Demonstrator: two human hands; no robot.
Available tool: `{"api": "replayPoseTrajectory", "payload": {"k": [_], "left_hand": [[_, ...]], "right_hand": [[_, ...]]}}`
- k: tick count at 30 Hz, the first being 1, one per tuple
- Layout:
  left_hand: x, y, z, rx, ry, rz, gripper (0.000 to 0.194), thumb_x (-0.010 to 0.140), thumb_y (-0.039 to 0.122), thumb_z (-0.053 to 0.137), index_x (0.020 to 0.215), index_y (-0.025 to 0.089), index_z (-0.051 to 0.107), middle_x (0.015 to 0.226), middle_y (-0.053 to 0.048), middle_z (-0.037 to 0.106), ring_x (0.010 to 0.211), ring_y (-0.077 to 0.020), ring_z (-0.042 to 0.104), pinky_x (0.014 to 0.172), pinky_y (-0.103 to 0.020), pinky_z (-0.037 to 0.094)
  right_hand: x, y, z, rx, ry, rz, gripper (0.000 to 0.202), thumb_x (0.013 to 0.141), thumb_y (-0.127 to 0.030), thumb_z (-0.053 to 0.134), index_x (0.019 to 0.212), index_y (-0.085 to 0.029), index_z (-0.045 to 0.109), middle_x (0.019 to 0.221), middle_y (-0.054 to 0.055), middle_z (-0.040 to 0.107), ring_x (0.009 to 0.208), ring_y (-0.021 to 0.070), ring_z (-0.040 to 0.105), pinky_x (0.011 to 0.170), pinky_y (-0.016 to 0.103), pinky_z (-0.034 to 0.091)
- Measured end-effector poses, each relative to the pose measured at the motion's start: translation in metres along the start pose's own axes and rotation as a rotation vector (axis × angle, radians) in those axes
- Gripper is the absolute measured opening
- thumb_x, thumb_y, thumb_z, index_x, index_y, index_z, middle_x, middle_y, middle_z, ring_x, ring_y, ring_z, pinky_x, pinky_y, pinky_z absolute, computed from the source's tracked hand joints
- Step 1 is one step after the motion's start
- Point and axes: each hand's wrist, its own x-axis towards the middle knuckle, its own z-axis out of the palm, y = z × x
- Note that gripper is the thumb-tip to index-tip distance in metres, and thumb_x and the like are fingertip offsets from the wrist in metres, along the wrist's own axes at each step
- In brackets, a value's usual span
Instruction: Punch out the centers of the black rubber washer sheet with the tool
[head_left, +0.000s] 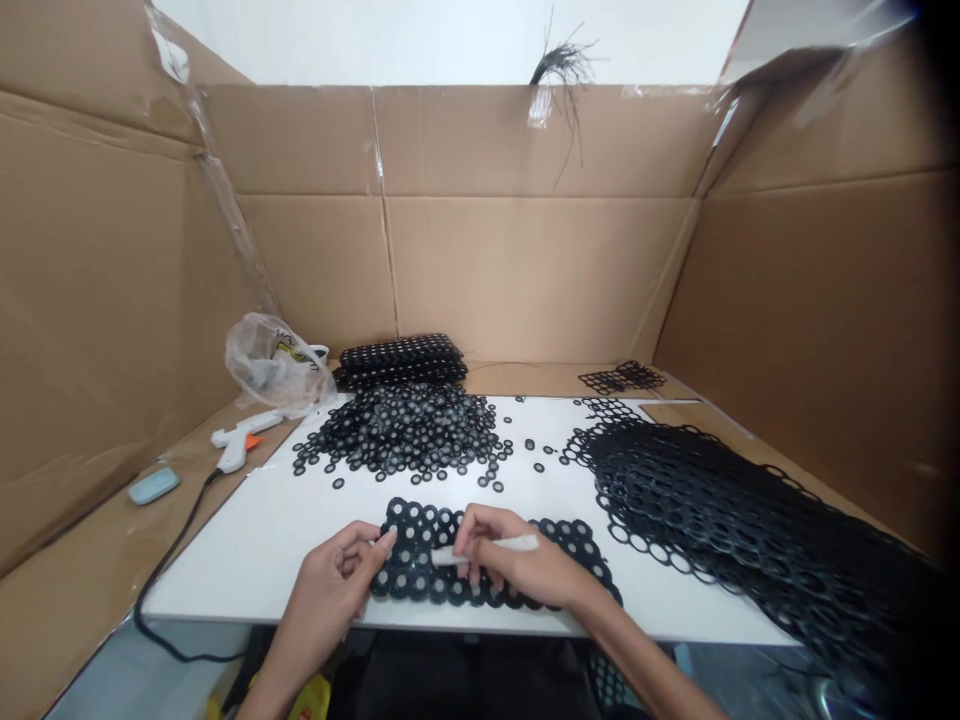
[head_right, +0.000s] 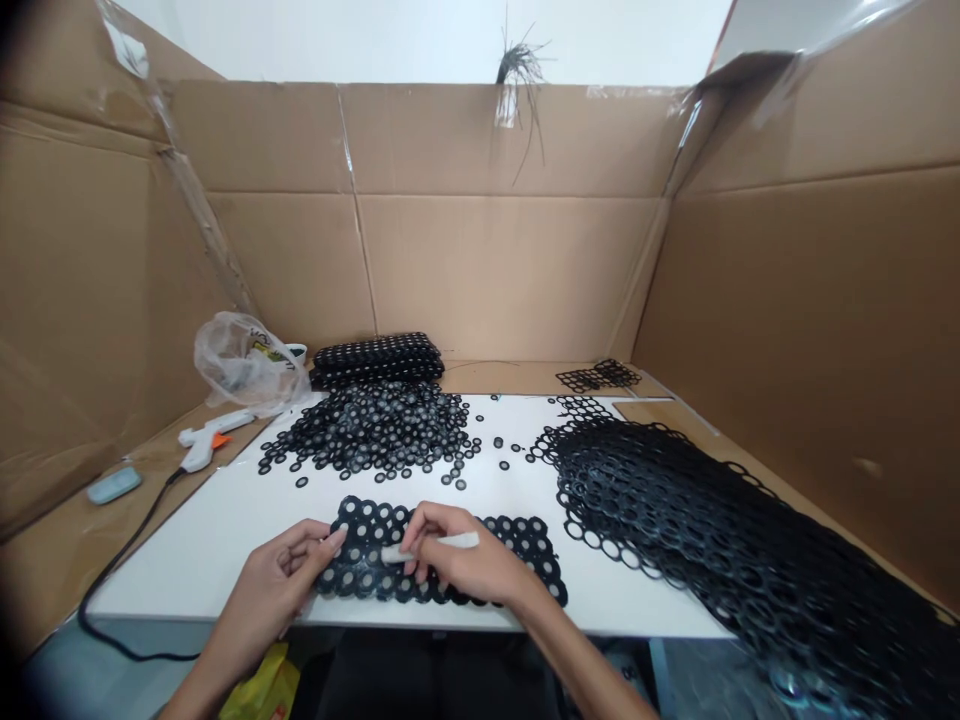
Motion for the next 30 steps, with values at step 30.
{"api": "replayPoseTrajectory", "payload": {"k": [30], "left_hand": [[0.000,-0.005,-0.006,-0.040,0.022,0.022,0.050,0.085,0.068,0.079,0.089,0.020,0.070,0.059,0.007,0.052,0.044,-0.0086,0.043,0.041,-0.018,0.032]], "right_hand": [[-0.012,0.013,-0.011,0.105,0.220,-0.076,0.010,0.078,-0.024,0.054,0.079,-0.020,0.063,0.068,-0.001,0.062,0.060,0.0141,0.054,0.054,0.024,0.035]]}}
